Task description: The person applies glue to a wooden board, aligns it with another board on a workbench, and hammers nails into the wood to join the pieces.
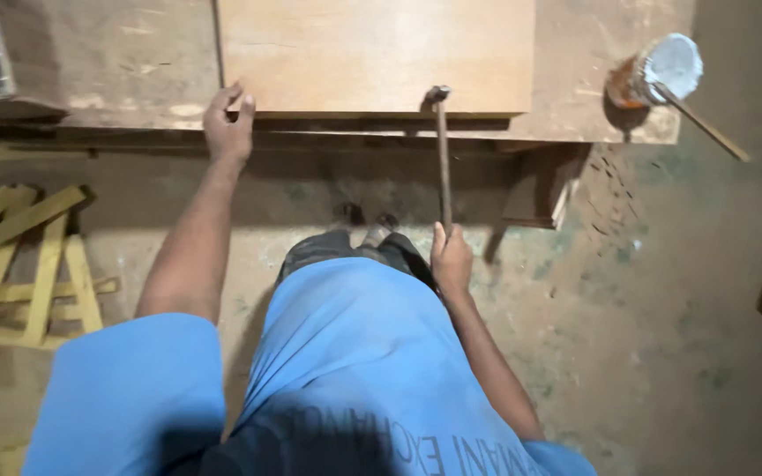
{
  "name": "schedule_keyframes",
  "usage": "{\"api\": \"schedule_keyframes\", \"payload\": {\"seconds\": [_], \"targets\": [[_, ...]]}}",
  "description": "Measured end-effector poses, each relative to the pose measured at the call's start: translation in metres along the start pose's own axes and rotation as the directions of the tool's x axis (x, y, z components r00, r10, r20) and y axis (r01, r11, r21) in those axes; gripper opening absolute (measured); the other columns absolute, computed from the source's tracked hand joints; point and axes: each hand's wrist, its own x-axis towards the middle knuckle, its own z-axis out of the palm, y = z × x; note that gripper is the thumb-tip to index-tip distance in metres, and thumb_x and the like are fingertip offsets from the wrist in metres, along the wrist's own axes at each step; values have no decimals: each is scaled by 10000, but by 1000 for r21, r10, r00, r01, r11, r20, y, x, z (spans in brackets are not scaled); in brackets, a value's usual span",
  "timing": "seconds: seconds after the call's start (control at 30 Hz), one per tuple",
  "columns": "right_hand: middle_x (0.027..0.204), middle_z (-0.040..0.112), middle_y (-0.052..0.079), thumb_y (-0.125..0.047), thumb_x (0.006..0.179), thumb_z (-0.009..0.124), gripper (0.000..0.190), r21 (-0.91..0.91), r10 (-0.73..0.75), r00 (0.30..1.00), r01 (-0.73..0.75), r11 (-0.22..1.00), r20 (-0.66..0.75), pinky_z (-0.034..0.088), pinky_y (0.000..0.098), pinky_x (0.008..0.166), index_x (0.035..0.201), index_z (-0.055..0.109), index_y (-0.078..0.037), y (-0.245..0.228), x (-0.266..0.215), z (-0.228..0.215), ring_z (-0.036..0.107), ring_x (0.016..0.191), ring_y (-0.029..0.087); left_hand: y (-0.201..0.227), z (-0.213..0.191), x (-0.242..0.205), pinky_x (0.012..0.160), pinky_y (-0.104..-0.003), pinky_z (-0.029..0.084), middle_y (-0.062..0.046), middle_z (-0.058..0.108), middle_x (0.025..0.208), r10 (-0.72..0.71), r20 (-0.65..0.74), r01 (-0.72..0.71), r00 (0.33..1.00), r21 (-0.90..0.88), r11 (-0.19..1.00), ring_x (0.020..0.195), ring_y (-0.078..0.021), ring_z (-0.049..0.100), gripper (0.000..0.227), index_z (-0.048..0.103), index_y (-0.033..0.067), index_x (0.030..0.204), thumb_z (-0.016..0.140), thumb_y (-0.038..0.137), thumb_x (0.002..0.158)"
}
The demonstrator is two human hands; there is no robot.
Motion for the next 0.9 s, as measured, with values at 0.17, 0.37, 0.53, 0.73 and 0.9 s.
{"api": "schedule_keyframes", "payload": {"seconds": [0.17,0.37,0.53,0.73,0.9], "targets": [[861,673,280,-375,1054,522,402,84,-83,995,78,993,53,495,552,721,1041,633,11,11,11,11,657,824,471,2,-9,5,1056,-340,483,-130,710,1283,-36,-2,36,999,157,987,1201,-231,649,434,705,37,1277,784,91,854],[832,672,239,-394,1065,534,420,-33,-60,997,62,998,52,482,532,684,996,646,5,19,5,1,646,773,426,-19,-16,19,902,-336,586,-147,766,1034,-198,-293,184,935,-74,980,966,-239,738,420,631,47,1293,698,97,882],[657,583,128,-372,1068,548,382,244,140,982,-167,955,125,458,437,527,930,548,-16,-15,-13,18,581,551,238,-47,-95,54,876,-427,552,-178,748,992,167,-491,108,855,483,869,937,-351,722,216,747,35,1085,690,37,877],[621,503,19,-281,1062,580,269,348,119,989,-142,927,87,406,345,443,927,511,-59,-67,-39,47,502,487,140,-41,-158,96,853,-477,516,-194,646,1001,248,-174,-125,953,518,846,966,-381,631,103,708,9,998,699,44,902],[605,519,16,-226,1025,601,216,418,149,988,-151,896,37,420,313,414,925,499,-63,-100,-46,56,529,461,116,-17,-187,145,891,-410,511,-122,650,1065,206,359,-408,910,694,594,1062,-303,620,120,770,145,998,672,78,985]]}}
